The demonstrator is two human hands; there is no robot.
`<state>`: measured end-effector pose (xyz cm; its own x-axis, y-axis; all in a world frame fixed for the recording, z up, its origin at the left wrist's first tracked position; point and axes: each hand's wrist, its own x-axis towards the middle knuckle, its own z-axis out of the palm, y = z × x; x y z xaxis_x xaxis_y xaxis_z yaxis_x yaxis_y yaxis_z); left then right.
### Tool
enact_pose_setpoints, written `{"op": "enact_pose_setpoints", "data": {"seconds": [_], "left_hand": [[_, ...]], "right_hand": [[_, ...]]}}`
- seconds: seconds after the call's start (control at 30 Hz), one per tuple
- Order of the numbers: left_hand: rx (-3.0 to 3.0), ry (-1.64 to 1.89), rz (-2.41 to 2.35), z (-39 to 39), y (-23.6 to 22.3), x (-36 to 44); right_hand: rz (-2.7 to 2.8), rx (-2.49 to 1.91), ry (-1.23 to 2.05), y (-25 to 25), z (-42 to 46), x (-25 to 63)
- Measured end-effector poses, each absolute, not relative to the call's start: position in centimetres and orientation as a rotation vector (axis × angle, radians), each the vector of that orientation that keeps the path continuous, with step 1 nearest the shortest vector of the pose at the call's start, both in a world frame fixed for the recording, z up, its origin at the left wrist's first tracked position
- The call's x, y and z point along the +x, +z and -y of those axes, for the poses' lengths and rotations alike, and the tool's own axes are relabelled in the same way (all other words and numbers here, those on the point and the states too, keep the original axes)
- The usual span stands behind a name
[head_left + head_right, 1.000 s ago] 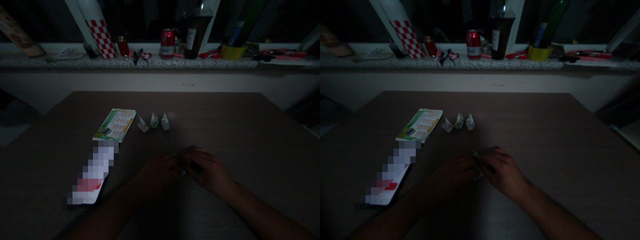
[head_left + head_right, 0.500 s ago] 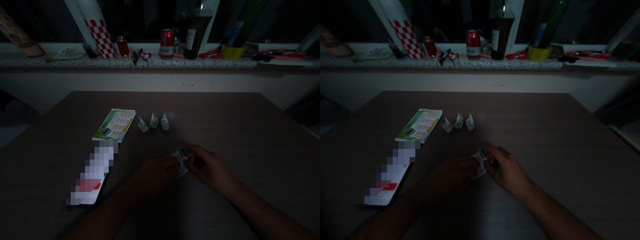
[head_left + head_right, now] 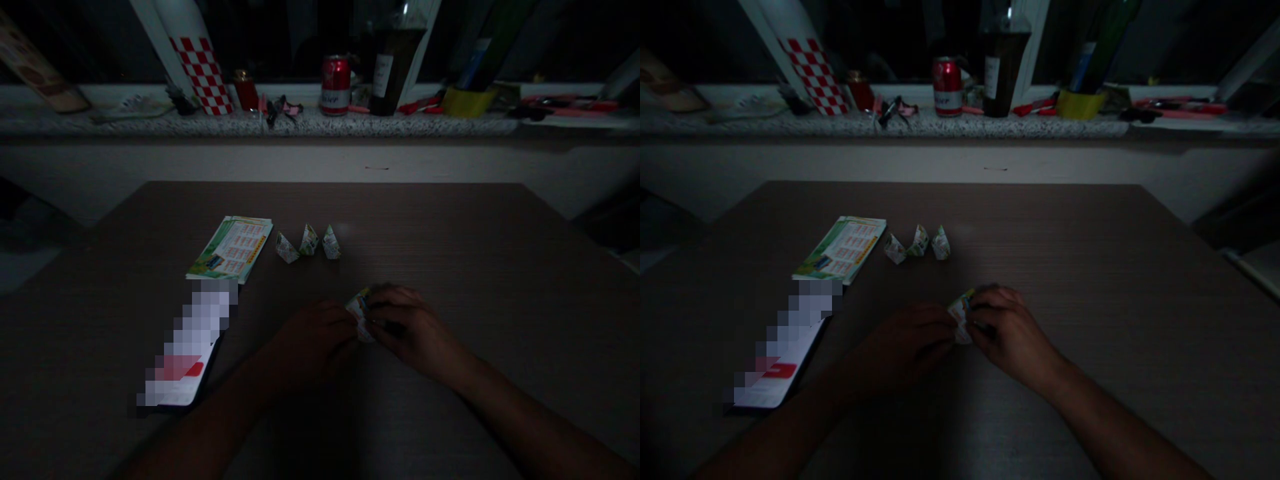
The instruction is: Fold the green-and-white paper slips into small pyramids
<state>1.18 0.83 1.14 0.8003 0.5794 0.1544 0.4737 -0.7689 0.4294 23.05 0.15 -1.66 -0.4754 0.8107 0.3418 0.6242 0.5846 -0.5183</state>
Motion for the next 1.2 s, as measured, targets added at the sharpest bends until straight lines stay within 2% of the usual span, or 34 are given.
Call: {"op": "enact_pose_setpoints", "data": {"seconds": [0.4, 1.2], "left_hand": [[2.462, 0.306, -1.253, -1.0, 0.5, 2.3], [2.519, 0.117, -1.472, -0.7, 0.4, 3.7]], "right_hand": [[2.256, -1.197, 0.603, -1.3, -0.4, 23.4], [2.243, -1.323, 0.555, -1.2, 0.0, 23.2]]}}
